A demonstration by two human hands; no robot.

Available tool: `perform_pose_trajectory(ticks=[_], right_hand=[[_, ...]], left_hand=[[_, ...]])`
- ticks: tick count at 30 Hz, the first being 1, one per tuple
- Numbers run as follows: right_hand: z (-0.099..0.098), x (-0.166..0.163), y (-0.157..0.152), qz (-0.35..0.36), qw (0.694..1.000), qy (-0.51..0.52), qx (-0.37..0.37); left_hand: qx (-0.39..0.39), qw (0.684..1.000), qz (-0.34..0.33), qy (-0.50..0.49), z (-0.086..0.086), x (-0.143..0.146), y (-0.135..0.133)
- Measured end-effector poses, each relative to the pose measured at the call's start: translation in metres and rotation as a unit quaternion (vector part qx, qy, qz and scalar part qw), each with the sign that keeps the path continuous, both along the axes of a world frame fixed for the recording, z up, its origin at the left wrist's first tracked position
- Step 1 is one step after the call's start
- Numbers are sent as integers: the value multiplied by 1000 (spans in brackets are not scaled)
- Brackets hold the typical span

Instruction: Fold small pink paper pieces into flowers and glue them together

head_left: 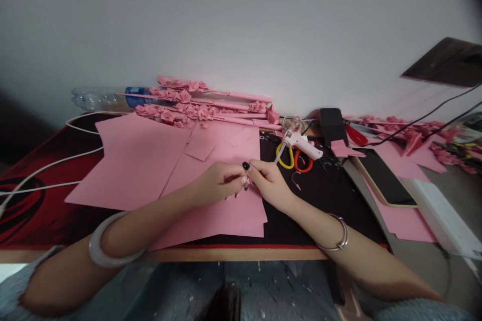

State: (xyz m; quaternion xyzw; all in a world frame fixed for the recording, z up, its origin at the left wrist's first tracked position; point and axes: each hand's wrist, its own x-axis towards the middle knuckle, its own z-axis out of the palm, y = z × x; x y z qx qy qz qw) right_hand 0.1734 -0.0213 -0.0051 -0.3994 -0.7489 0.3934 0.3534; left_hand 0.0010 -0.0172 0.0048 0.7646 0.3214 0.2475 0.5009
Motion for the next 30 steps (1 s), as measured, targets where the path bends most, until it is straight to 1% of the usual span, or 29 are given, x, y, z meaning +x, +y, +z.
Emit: perform_pose_trajectory(ticks=[6, 10, 12, 15, 19, 22, 25, 30], right_hand=[[1, 1, 0, -2, 999, -41, 27], [2, 0, 0, 2, 999, -40, 11], [1, -1, 0, 5, 1000, -17, -10], [-2, -2, 1, 24, 997, 47, -54], [-7, -3, 1, 23, 987, 116, -112], [-6, -2, 1, 25, 982, 135, -127], [-1, 0, 2, 42, 985, 117, -118], [4, 3, 4, 49, 994, 35, -88]], left_hand=[[-48, 999, -4, -22, -2, -1, 0], [-76, 997, 8, -27, -3, 1, 0], [-90, 995, 21, -29, -5, 3, 0], [-108, 993, 34, -41, -7, 5, 1], [-103, 993, 50, -38, -6, 6, 1], [-95, 993, 61, -37, -4, 6, 0], [-94, 993, 64, -42, -5, 6, 0], [-102, 992, 51, -51, -11, 6, 2]])
